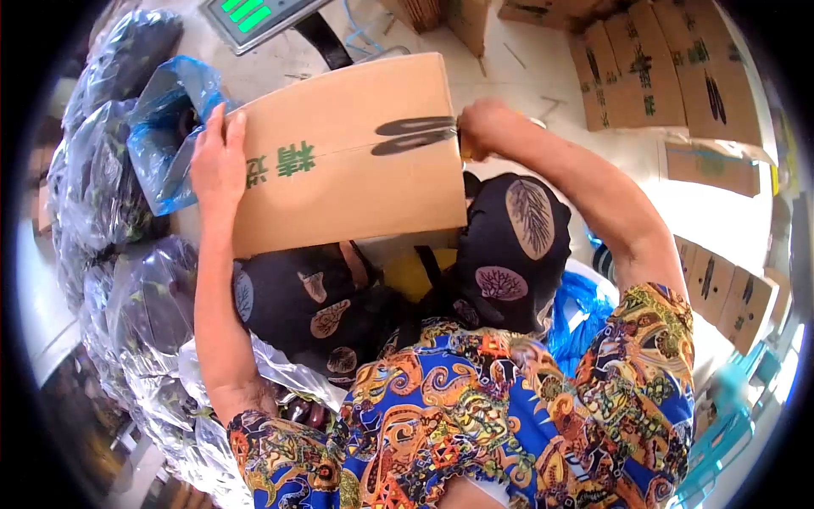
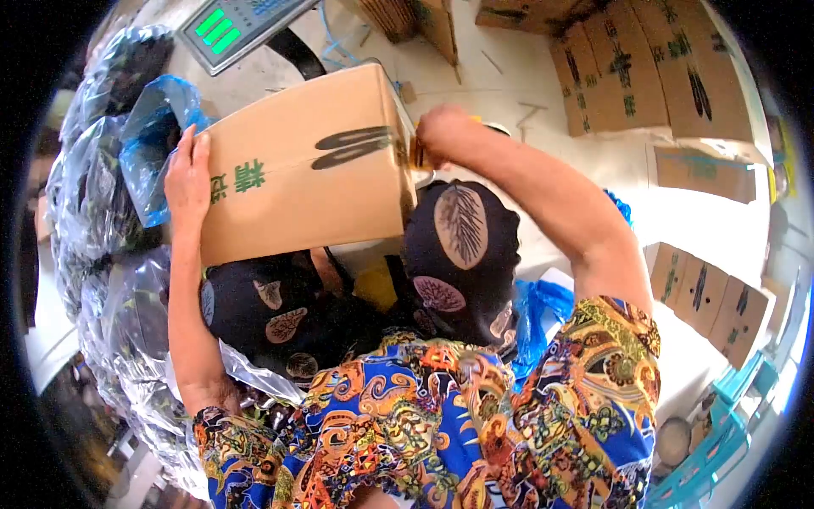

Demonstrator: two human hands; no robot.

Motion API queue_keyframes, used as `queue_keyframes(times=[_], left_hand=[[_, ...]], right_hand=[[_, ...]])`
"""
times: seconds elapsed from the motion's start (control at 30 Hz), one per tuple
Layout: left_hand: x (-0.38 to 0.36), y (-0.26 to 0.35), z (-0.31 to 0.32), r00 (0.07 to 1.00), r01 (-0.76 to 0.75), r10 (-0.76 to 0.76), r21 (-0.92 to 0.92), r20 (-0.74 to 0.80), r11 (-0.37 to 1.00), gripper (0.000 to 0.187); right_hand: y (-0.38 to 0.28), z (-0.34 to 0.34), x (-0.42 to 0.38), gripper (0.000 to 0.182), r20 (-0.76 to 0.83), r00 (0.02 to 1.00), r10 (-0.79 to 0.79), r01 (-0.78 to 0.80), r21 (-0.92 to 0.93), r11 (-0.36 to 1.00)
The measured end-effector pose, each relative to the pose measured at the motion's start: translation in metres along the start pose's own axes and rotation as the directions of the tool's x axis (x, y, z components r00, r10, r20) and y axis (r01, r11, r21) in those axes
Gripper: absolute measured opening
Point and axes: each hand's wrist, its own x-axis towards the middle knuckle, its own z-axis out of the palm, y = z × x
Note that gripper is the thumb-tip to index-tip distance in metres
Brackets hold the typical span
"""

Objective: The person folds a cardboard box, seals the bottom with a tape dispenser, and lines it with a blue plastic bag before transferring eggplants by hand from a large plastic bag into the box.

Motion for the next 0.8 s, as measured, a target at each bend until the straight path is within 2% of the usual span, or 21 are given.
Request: queue_keyframes(times=[0.03,0.1,0.13,0.17,0.23,0.3,0.4,0.43,0.5,0.57,0.6,0.63,0.67,0.73,0.8], left_hand=[[0.001,-0.001,-0.002,1.0,-0.002,0.002,-0.01,0.017,1.0,0.054],[0.001,-0.002,-0.004,0.999,-0.014,0.017,-0.064,0.036,0.998,0.055],[0.003,-0.002,-0.004,0.999,-0.013,0.015,-0.055,0.038,0.998,0.055],[0.004,0.0,-0.006,0.999,-0.014,0.016,-0.043,0.043,0.999,0.055],[0.005,0.008,-0.01,0.997,0.028,-0.024,-0.057,0.068,0.998,0.055],[0.006,0.008,-0.01,0.996,0.042,-0.035,-0.089,0.081,0.995,0.055],[0.009,0.001,-0.009,0.994,0.044,-0.027,-0.151,0.109,0.988,0.055],[0.01,0.003,-0.01,0.992,0.051,-0.031,-0.173,0.119,0.984,0.056],[0.009,0.01,-0.014,0.988,0.088,-0.061,-0.202,0.14,0.975,0.056],[0.01,0.012,-0.014,0.984,0.113,-0.083,-0.189,0.157,0.975,0.056],[0.011,0.007,-0.013,0.989,0.084,-0.057,-0.194,0.139,0.977,0.055],[0.011,0.008,-0.012,0.988,0.089,-0.063,-0.182,0.143,0.979,0.055],[0.011,0.009,-0.013,0.987,0.096,-0.072,-0.167,0.142,0.981,0.055],[0.01,0.01,-0.015,0.987,0.106,-0.087,-0.137,0.136,0.985,0.054],[0.009,0.011,-0.015,0.989,0.09,-0.072,-0.14,0.125,0.986,0.053]], right_hand=[[0.012,0.012,-0.005,0.031,-0.003,0.998,0.055,-0.055,0.013,0.998],[0.045,0.057,-0.032,0.037,-0.339,0.941,-0.024,0.061,0.097,0.993],[0.048,0.06,-0.042,0.041,-0.146,0.985,0.087,-0.062,0.165,0.984],[0.047,0.066,-0.054,0.045,0.059,0.981,0.185,-0.193,0.214,0.958],[0.053,0.117,-0.07,0.039,0.17,0.942,0.288,-0.326,0.269,0.906],[0.055,0.171,-0.089,0.038,0.259,0.895,0.363,-0.439,0.376,0.816],[0.046,0.233,-0.113,0.042,0.3,0.839,0.453,-0.544,0.436,0.717],[0.042,0.239,-0.12,0.048,0.366,0.82,0.441,-0.572,0.483,0.663],[0.031,0.247,-0.123,0.081,0.314,0.834,0.453,-0.543,0.322,0.776],[0.03,0.249,-0.093,0.07,-0.005,0.858,0.513,-0.41,0.595,0.691],[0.019,0.212,-0.082,0.058,-0.185,0.809,0.558,-0.217,0.788,0.576],[0.009,0.173,-0.066,0.054,-0.308,0.721,0.621,-0.067,0.861,0.505],[0.002,0.126,-0.058,0.056,-0.299,0.713,0.634,0.076,0.932,0.355],[-0.03,0.032,-0.062,0.058,-0.468,0.622,0.627,0.381,0.881,0.279],[-0.046,-0.018,-0.026,0.055,-0.461,0.586,0.666,0.484,0.859,0.167]])
